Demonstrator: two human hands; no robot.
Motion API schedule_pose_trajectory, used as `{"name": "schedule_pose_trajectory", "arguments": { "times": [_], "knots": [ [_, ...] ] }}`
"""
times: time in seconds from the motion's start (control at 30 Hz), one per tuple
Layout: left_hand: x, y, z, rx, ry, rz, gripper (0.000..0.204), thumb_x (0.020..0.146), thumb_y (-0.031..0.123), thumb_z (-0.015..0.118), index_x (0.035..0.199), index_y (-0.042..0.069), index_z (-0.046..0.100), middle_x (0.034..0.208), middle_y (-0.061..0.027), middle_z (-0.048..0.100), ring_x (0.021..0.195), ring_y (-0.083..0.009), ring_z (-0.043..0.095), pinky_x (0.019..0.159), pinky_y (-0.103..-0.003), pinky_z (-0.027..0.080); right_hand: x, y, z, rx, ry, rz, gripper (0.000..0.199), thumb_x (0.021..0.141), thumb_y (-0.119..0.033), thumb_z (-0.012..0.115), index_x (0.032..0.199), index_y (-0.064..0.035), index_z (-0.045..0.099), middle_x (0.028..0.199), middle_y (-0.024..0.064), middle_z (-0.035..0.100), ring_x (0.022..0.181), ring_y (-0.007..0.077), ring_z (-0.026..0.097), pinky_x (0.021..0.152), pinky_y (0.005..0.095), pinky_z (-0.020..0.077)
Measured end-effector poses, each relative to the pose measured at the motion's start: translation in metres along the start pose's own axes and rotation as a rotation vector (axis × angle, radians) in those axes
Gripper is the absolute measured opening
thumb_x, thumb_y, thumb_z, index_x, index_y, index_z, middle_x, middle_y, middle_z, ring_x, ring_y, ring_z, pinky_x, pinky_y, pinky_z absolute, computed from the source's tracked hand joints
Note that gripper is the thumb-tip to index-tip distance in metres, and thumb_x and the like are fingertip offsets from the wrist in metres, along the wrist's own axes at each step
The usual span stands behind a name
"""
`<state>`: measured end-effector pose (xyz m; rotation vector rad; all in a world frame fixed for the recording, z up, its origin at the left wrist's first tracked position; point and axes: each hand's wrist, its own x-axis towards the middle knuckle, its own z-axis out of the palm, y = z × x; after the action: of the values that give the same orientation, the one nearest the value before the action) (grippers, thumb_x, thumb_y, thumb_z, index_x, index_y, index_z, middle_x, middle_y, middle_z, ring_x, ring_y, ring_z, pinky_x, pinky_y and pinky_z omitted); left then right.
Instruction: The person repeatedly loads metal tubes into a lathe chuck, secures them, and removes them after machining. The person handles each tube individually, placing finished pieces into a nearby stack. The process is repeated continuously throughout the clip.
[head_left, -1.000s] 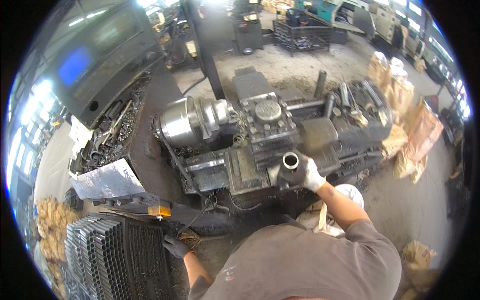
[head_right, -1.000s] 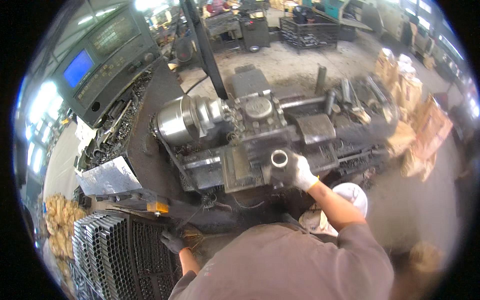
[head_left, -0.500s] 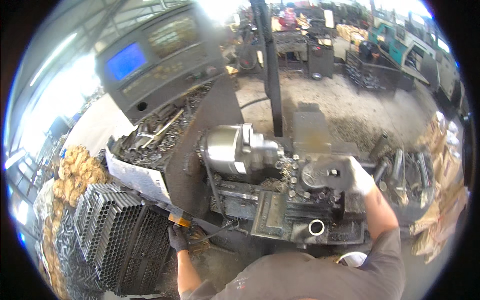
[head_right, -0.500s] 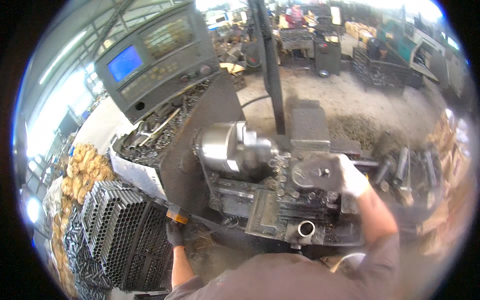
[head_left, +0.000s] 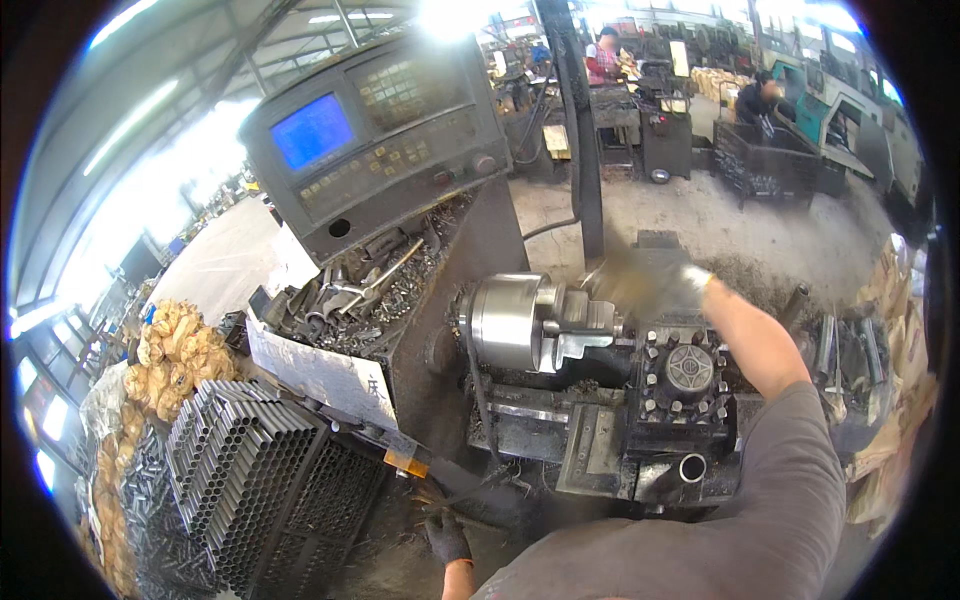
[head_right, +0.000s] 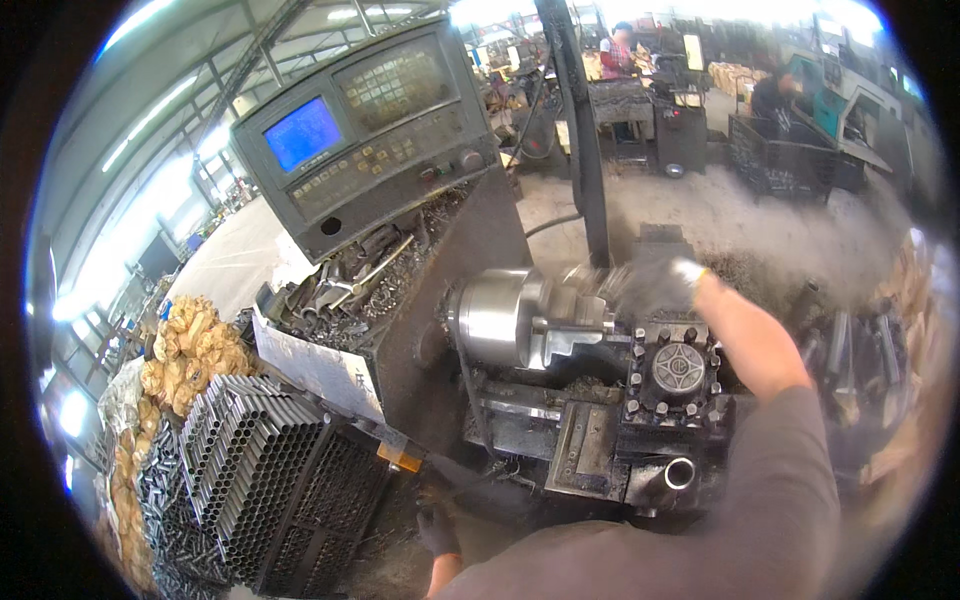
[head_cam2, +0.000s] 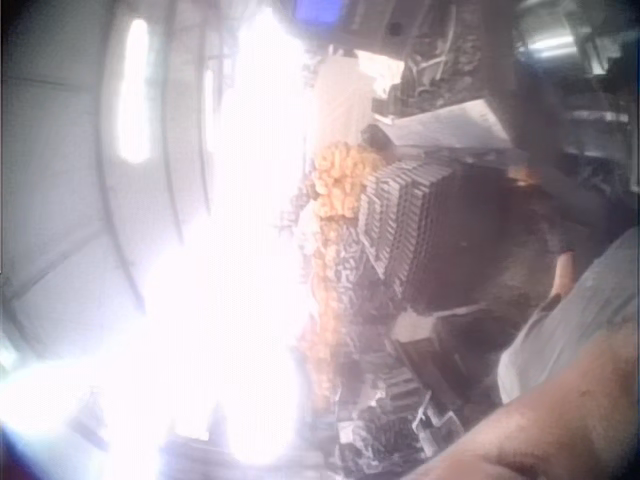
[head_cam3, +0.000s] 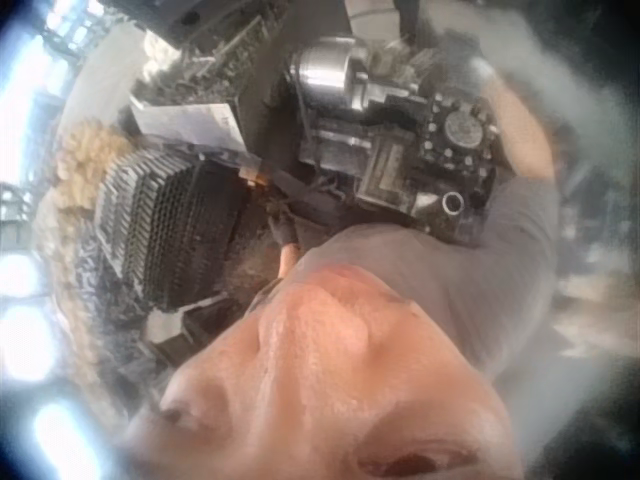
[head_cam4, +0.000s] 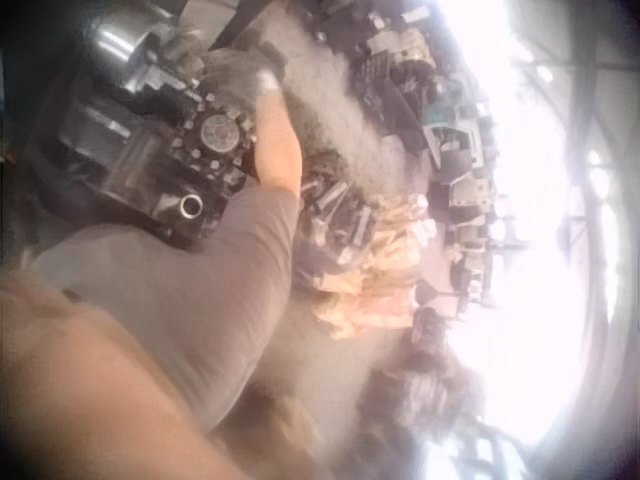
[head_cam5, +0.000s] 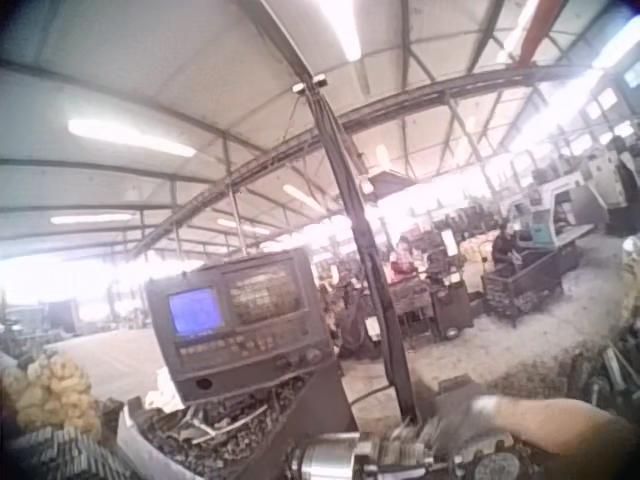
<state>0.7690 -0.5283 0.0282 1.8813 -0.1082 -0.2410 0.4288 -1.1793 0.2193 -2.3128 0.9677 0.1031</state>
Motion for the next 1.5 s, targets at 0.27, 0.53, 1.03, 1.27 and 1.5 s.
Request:
{"name": "schedule_pose_trajectory", "arguments": {
  "times": [0.27, 0.53, 1.03, 1.27, 1.5],
  "knots": [
    [-0.003, 0.040, 0.050, 0.149, -0.276, 0.168, 0.031, 0.100, 0.023, 0.067, 0.124, 0.003, 0.067, 0.108, -0.0152, 0.074, 0.097, -0.0264, 0.072, 0.087, -0.040, 0.056, -0.006, 0.076, 0.020, -0.530, 0.563, -0.553, 0.024, 0.092, -0.019, 0.059, 0.101, -0.0139, 0.080, 0.102, 0.0113, 0.077, 0.099, 0.0318, 0.070, 0.090, 0.0417, 0.0529],
    [-0.042, 0.240, 0.195, 0.341, -0.455, 1.419, 0.047, 0.084, 0.018, 0.078, 0.128, 0.009, 0.066, 0.133, -0.0187, 0.067, 0.121, -0.0388, 0.066, 0.109, -0.057, 0.051, -0.007, -0.134, 0.036, -0.269, -0.085, -0.091, 0.046, 0.077, -0.047, 0.088, 0.086, -0.0034, 0.080, 0.079, 0.0136, 0.076, 0.071, 0.0271, 0.071, 0.065, 0.0428, 0.0541],
    [-0.045, 0.341, 0.359, 0.618, -0.586, 1.801, 0.073, 0.069, 0.035, 0.085, 0.133, 0.008, 0.064, 0.137, -0.0211, 0.059, 0.142, -0.0425, 0.046, 0.127, -0.061, 0.025, -0.015, -0.088, -0.004, -0.034, -0.420, -0.079, 0.025, 0.092, -0.026, 0.075, 0.097, -0.0024, 0.078, 0.090, 0.0156, 0.077, 0.080, 0.0321, 0.073, 0.071, 0.0438, 0.0566],
    [-0.039, 0.326, 0.365, 0.652, -0.606, 1.760, 0.067, 0.074, 0.034, 0.083, 0.134, 0.012, 0.064, 0.142, -0.0217, 0.057, 0.143, -0.0438, 0.047, 0.125, -0.062, 0.029, -0.074, -0.040, -0.006, -0.510, -0.252, -0.238, 0.021, 0.088, -0.024, 0.079, 0.086, -0.0028, 0.076, 0.080, 0.0177, 0.073, 0.071, 0.0316, 0.070, 0.066, 0.0460, 0.0555],
    [-0.024, 0.342, 0.347, 0.486, -0.411, 1.733, 0.061, 0.081, 0.035, 0.080, 0.133, 0.007, 0.063, 0.134, -0.0219, 0.063, 0.136, -0.0445, 0.053, 0.121, -0.062, 0.036, -0.377, -0.008, 0.074, -0.036, 1.012, 0.400, 0.067, 0.079, -0.026, 0.086, 0.136, 0.0023, 0.062, 0.112, 0.0220, 0.075, 0.101, 0.0272, 0.072, 0.089, 0.0412, 0.0566]
  ]
}}
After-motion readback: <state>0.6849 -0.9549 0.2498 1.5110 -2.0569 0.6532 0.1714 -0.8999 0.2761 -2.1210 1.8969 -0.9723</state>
